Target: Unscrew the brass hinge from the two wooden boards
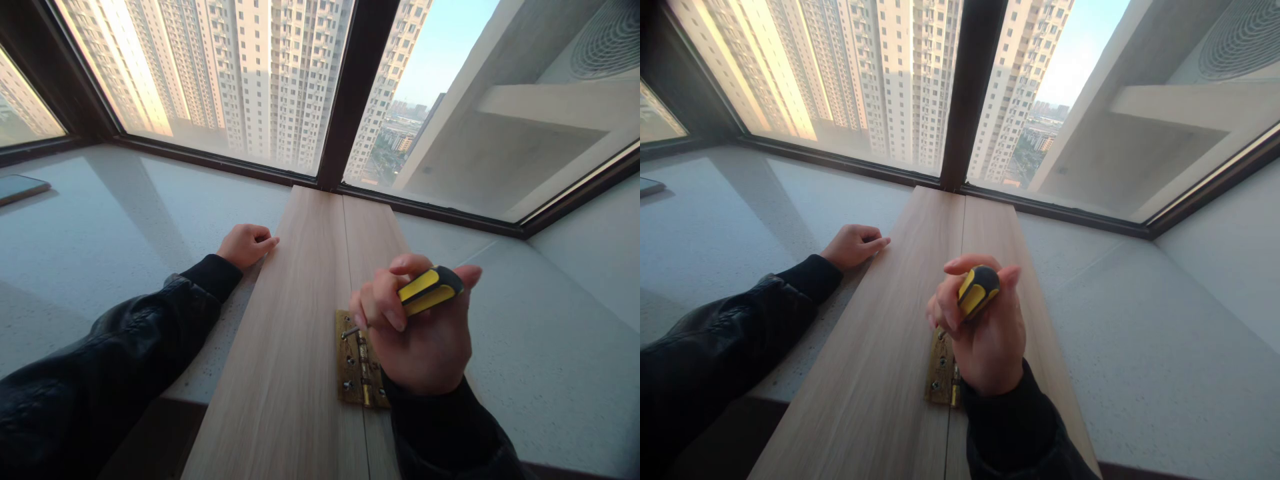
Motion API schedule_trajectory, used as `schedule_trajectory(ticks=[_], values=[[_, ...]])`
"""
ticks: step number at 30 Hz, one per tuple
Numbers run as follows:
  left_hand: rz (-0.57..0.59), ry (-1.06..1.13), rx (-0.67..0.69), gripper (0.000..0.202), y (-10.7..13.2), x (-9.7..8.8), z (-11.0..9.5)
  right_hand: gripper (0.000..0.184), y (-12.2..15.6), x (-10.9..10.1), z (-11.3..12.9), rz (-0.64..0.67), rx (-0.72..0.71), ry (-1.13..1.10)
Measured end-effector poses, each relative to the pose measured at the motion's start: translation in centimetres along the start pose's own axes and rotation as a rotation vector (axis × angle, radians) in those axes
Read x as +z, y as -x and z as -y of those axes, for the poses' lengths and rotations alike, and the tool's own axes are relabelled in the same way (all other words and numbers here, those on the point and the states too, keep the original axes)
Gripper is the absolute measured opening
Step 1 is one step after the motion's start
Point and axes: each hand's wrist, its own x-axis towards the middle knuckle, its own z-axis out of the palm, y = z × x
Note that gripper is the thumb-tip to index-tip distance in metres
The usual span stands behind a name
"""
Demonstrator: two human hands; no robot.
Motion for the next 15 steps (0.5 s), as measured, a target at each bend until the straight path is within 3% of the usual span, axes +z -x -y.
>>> schedule_trajectory(ticks=[3, 7, 15], values=[[-0.003, -0.005, -0.002, 0.037, 0.0, 0.0, 0.1, 0.047, 0.0, 0.2, 0.1, 0.017, -0.032, 0.067], [-0.001, -0.010, 0.000, 0.037, -0.1, 0.0, 0.2, 0.035, 0.0, -0.1, 0.0, -0.064, -0.119, 0.163], [-0.001, -0.015, 0.001, 0.037, 0.0, 0.1, 0.2, 0.032, 0.0, -1.2, -0.1, -0.121, -0.081, 0.146]])
